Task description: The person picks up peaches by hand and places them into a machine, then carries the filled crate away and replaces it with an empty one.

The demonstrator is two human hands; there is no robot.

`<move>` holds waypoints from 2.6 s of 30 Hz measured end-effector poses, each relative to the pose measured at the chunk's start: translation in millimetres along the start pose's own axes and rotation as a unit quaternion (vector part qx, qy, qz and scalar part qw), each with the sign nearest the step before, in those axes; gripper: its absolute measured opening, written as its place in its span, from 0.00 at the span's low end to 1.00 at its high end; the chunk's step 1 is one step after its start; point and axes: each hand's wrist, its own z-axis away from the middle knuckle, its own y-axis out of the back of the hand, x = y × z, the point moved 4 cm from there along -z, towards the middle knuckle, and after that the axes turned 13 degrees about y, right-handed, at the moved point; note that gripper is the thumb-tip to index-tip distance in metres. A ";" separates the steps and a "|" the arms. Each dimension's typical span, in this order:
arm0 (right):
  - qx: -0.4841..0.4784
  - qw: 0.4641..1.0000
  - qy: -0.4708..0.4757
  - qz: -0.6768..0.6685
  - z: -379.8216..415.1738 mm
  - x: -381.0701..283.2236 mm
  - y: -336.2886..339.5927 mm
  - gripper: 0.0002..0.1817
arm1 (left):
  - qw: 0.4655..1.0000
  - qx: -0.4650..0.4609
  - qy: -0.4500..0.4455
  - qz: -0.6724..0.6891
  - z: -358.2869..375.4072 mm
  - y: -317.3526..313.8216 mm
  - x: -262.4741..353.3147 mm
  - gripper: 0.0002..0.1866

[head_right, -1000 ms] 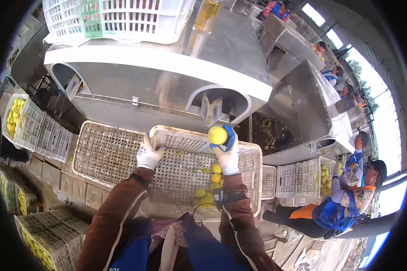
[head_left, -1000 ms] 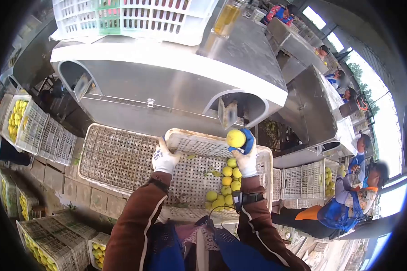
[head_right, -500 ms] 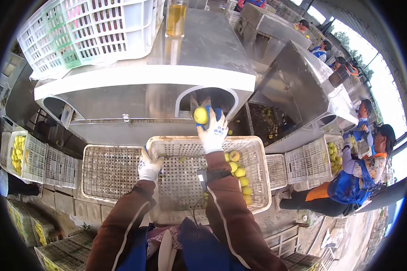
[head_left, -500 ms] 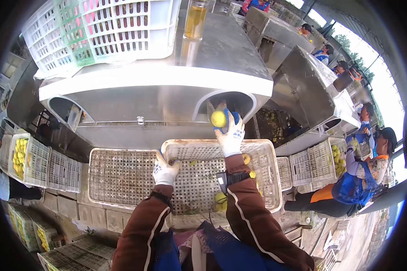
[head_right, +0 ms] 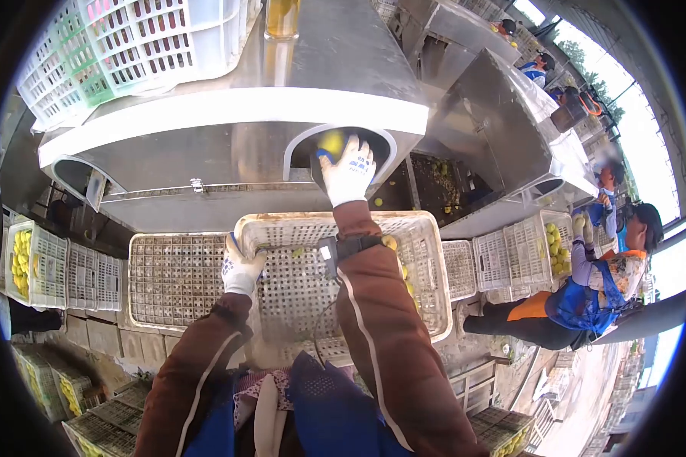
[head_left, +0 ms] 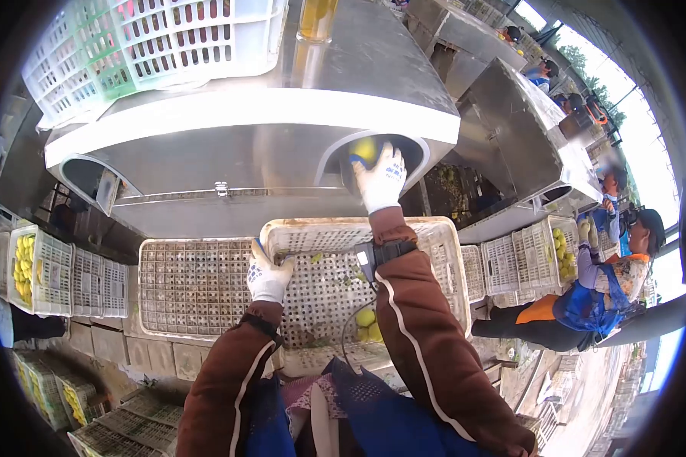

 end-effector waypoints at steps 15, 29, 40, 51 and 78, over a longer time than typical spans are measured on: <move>-0.769 0.612 0.181 0.027 354.6 85.0 -84.9 0.34 | 0.998 0.031 -0.029 0.037 3.9 -1.0 4.1 0.52; -0.162 0.910 0.169 -0.343 131.2 42.4 30.7 0.42 | 0.999 0.024 -0.032 0.024 -2.2 -5.0 -4.8 0.53; -0.050 0.986 0.053 -0.150 54.4 12.9 11.4 0.43 | 1.000 -0.007 -0.003 0.015 4.9 4.7 3.0 0.54; -0.037 0.998 0.023 -0.043 1.8 2.5 -8.1 0.42 | 0.999 -0.003 -0.016 0.031 2.2 0.5 -0.1 0.54; -0.351 0.927 0.092 -0.092 216.6 120.4 -40.6 0.44 | 0.998 0.022 -0.041 0.043 -3.5 -7.4 -4.9 0.52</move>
